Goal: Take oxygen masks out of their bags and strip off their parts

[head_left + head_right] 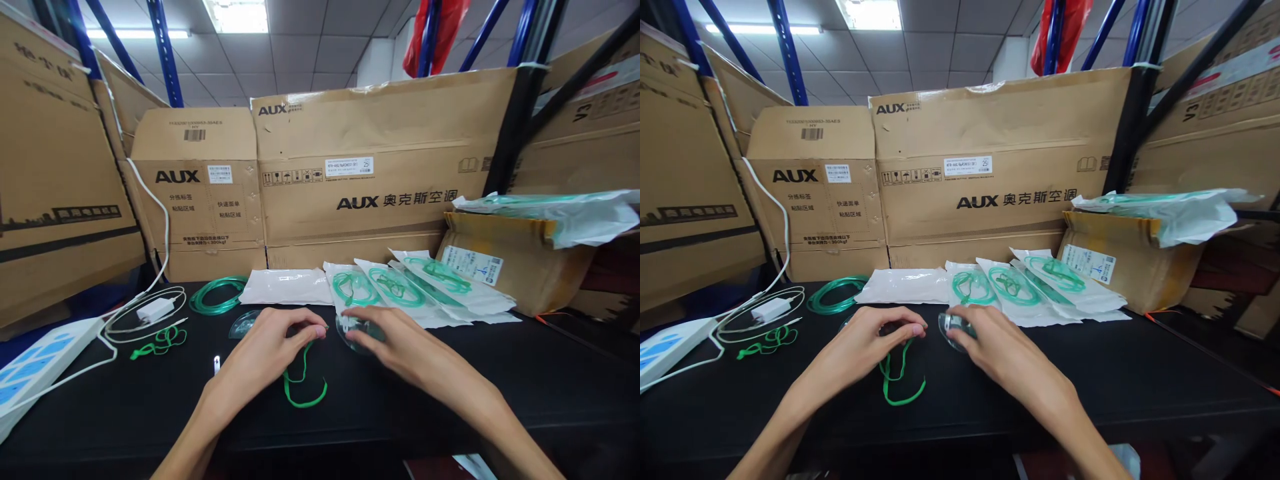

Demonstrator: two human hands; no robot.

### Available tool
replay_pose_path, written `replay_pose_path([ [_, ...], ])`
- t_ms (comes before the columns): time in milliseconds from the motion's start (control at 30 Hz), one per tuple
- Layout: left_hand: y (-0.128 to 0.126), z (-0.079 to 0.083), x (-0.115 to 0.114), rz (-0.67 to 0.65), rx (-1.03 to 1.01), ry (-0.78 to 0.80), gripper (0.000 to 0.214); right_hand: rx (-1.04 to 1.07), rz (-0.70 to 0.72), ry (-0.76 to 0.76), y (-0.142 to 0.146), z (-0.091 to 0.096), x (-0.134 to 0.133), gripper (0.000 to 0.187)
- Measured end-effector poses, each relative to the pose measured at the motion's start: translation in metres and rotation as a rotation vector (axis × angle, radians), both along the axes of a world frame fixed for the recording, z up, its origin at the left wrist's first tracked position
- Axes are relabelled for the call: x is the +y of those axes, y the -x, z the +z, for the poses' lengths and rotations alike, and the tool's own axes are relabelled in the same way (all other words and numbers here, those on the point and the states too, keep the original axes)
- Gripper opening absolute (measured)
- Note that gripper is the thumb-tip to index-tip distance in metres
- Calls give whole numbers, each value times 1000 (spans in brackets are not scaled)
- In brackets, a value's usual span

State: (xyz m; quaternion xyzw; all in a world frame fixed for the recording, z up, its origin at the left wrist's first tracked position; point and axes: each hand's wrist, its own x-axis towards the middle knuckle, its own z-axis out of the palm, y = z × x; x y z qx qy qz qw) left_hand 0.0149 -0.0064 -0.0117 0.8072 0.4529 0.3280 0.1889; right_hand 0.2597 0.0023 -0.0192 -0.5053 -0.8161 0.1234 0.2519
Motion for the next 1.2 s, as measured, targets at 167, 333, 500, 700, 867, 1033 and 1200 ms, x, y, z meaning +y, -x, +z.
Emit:
replay_pose_path([
  [167, -1, 1, -1, 34, -73, -51, 16, 300, -12, -81, 9, 18, -1, 42],
  [333, -3, 2, -4, -4, -92, -92, 16, 500, 77, -48, 20, 22, -7, 39],
  [500, -3, 1, -5, -38, -119, -116, 13, 573, 110, -11, 25, 17, -7, 38],
  [700, -3, 1, -5, -45, -115, -96, 12, 569, 111, -32, 27, 14, -4, 37],
  [867, -2, 2, -5, -55, -127, -67, 13, 557, 96, -49, 28, 13, -3, 38],
  [1033, -1, 3, -5, -59, -132, -34, 16, 569, 102, -62, 29, 12, -2, 37],
  [1200, 0, 2, -5, -55, -163, -7, 14, 588, 103, -50, 32, 10, -1, 34],
])
